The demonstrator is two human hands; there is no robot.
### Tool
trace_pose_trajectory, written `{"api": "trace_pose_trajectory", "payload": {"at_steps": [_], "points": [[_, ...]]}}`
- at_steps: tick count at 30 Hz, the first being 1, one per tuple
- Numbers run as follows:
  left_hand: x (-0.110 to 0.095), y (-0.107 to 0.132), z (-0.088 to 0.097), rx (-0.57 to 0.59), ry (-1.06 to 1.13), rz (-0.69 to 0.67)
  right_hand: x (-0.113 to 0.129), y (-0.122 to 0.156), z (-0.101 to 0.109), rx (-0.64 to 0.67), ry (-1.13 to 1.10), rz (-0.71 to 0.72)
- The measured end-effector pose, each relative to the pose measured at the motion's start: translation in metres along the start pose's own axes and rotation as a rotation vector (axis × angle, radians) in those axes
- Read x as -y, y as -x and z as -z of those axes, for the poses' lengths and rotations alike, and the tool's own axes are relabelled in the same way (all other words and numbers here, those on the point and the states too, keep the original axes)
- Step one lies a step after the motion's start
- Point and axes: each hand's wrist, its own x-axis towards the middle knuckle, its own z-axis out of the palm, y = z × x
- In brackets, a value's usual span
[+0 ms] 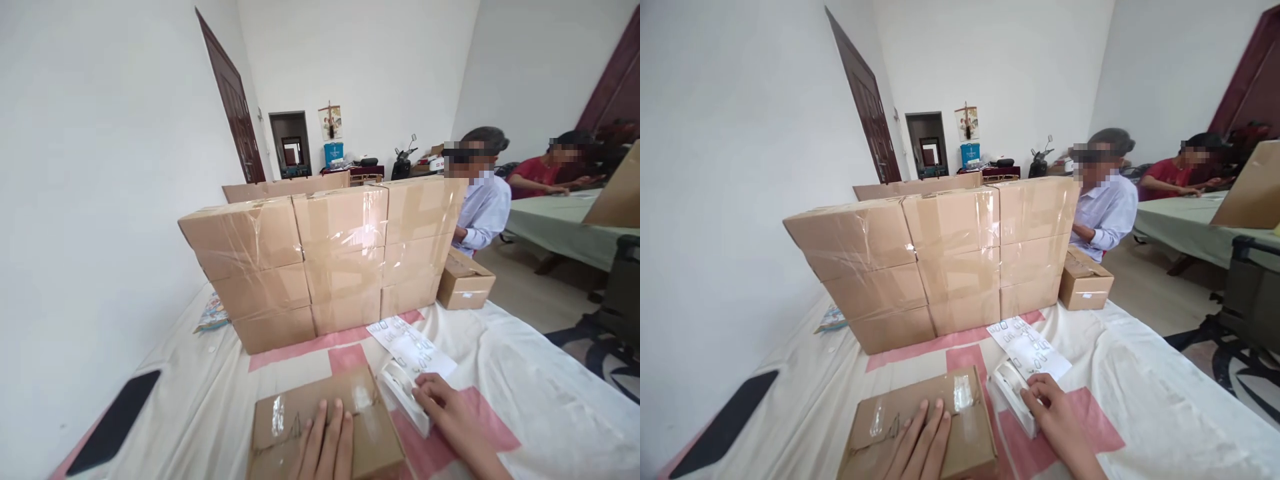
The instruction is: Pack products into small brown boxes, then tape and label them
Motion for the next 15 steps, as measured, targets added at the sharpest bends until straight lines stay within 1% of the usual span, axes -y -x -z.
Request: {"api": "trace_pose_trajectory", "payload": {"at_steps": [2, 4, 7, 9, 11, 15], "points": [[0.000, -0.003, 0.000, -0.016, 0.034, 0.010, -0.004, -0.001, 0.000, 0.019, 0.031, 0.004], [0.001, -0.002, -0.003, -0.023, 0.052, 0.001, -0.008, -0.003, -0.001, 0.005, 0.063, 0.025], [0.003, 0.000, -0.007, -0.038, 0.093, 0.000, -0.005, -0.005, 0.002, 0.009, 0.143, 0.018], [0.003, 0.000, -0.007, -0.039, 0.112, -0.006, 0.006, -0.003, 0.009, 0.067, 0.234, -0.028], [0.004, -0.002, -0.006, -0.037, 0.120, -0.028, 0.021, -0.001, 0.017, 0.145, 0.305, -0.077], [0.006, -0.009, -0.002, -0.003, 0.122, -0.036, 0.050, -0.005, 0.027, 0.250, 0.297, -0.166]]}}
